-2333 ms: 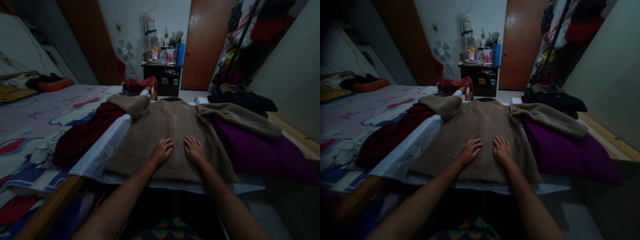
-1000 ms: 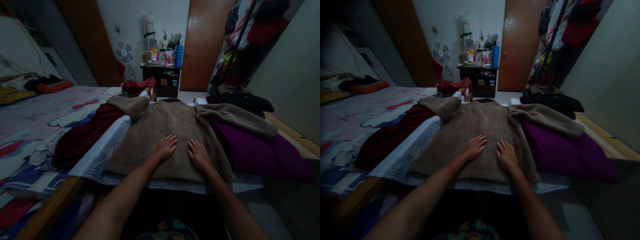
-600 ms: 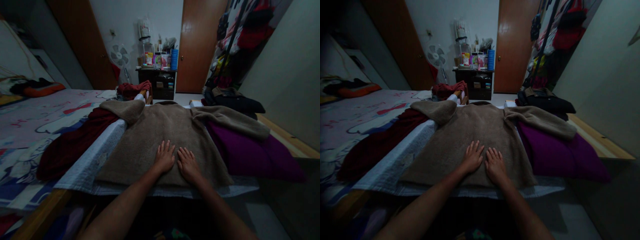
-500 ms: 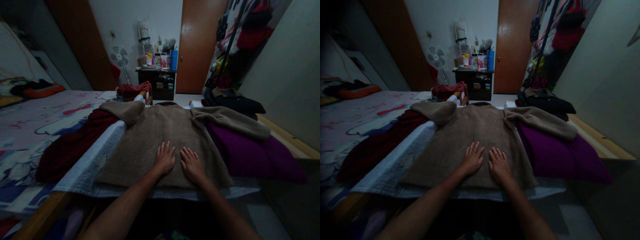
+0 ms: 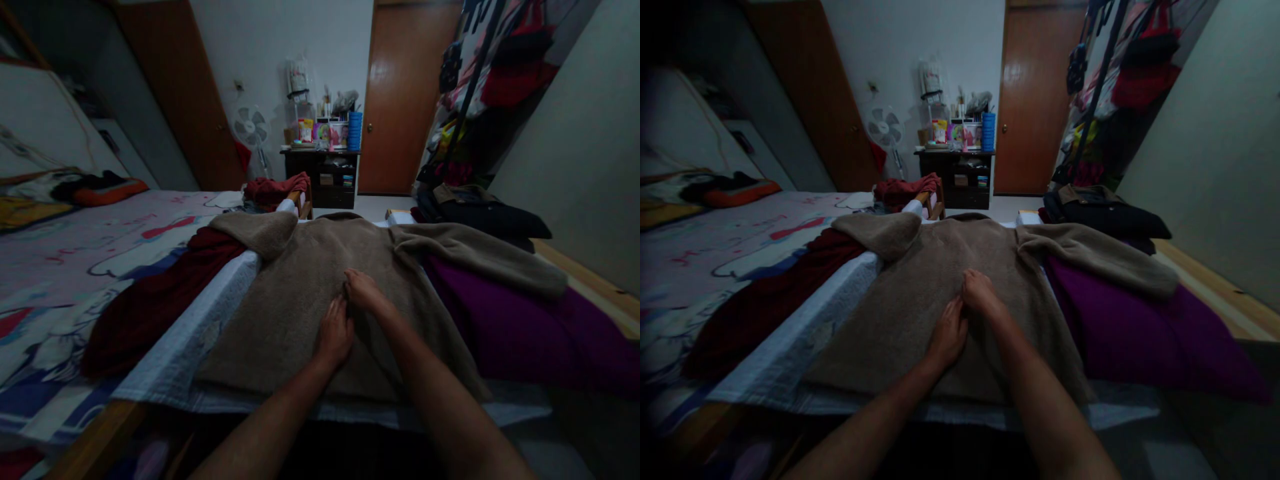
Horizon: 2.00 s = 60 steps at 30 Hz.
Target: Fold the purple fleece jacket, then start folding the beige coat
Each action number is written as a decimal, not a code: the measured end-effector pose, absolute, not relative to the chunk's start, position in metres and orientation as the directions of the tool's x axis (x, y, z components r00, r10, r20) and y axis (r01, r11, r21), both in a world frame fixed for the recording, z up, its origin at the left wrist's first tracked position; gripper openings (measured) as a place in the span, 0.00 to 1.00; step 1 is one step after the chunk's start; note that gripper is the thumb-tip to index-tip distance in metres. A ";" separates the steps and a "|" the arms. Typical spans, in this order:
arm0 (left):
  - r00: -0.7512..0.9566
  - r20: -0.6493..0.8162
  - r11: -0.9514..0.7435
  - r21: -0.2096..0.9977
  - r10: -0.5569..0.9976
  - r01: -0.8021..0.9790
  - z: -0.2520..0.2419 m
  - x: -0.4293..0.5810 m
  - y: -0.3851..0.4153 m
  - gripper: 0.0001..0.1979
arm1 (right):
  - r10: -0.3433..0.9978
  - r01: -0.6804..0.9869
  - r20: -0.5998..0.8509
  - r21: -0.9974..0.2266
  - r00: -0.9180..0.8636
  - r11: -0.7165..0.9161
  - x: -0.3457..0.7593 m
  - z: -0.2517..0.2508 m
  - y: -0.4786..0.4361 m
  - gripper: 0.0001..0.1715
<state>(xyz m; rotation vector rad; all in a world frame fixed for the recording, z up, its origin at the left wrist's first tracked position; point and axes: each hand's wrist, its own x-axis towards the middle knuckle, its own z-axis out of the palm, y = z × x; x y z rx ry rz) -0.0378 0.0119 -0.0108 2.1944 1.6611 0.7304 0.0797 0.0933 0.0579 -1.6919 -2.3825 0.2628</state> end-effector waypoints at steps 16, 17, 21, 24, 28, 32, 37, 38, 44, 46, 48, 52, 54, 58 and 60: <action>0.202 0.173 -0.244 0.267 0.964 0.932 -0.010 -0.046 0.026 0.29 | 0.979 0.945 0.198 -0.310 -0.045 0.106 0.068 -0.012 0.122 0.25; 0.210 0.177 -0.249 0.237 0.961 0.939 -0.010 -0.050 0.033 0.29 | 0.979 0.945 0.197 -0.311 -0.045 0.106 0.068 -0.013 0.123 0.25; 0.227 0.155 -0.247 0.127 0.961 0.961 -0.005 -0.075 0.068 0.29 | 0.977 0.944 0.209 -0.313 -0.041 0.106 0.068 -0.017 0.125 0.26; 0.197 0.070 -0.203 0.089 0.978 0.975 -0.001 -0.095 0.095 0.31 | 0.978 0.942 0.203 -0.317 -0.042 0.106 0.069 -0.019 0.126 0.26; 0.140 -0.034 -0.137 0.091 0.990 0.986 0.000 -0.117 0.126 0.35 | 0.982 0.939 0.186 -0.328 -0.041 0.102 0.069 -0.019 0.127 0.26; 0.048 -0.078 -0.038 0.125 0.996 0.991 0.000 -0.134 0.148 0.39 | 0.984 0.935 0.172 -0.340 -0.042 0.100 0.069 -0.018 0.127 0.26; -0.079 -0.060 0.087 0.137 0.995 0.987 -0.001 -0.152 0.167 0.39 | 0.984 0.931 0.174 -0.351 -0.040 0.100 0.069 -0.017 0.126 0.26; -0.108 -0.054 0.115 0.135 0.993 0.984 -0.001 -0.155 0.170 0.38 | 0.984 0.931 0.175 -0.352 -0.040 0.101 0.069 -0.016 0.125 0.26; -0.289 0.029 0.283 0.134 0.957 0.950 0.001 -0.145 0.184 0.31 | 0.986 0.931 0.164 -0.353 -0.037 0.094 0.068 -0.014 0.124 0.27; -0.301 0.029 0.293 0.164 0.953 0.942 0.004 -0.127 0.189 0.29 | 0.986 0.932 0.164 -0.351 -0.030 0.087 0.067 -0.014 0.124 0.27; -0.237 0.022 0.226 0.226 0.971 0.948 0.007 -0.103 0.195 0.29 | 0.985 0.933 0.169 -0.350 -0.023 0.081 0.066 -0.014 0.124 0.27; -0.148 -0.021 0.145 0.385 0.989 0.911 0.006 -0.056 0.204 0.29 | 0.985 0.931 0.172 -0.356 -0.021 0.081 0.066 -0.015 0.124 0.27; -0.176 0.023 0.151 0.413 0.984 0.898 0.002 -0.041 0.208 0.27 | 0.985 0.930 0.169 -0.359 -0.020 0.081 0.067 -0.015 0.124 0.27; -0.222 0.135 0.145 0.430 0.966 0.891 -0.004 -0.034 0.213 0.23 | 0.986 0.933 0.165 -0.351 -0.027 0.084 0.068 -0.016 0.124 0.27; -0.219 0.145 0.134 0.448 0.965 0.884 -0.004 -0.038 0.215 0.21 | 0.986 0.935 0.163 -0.344 -0.029 0.084 0.068 -0.016 0.124 0.27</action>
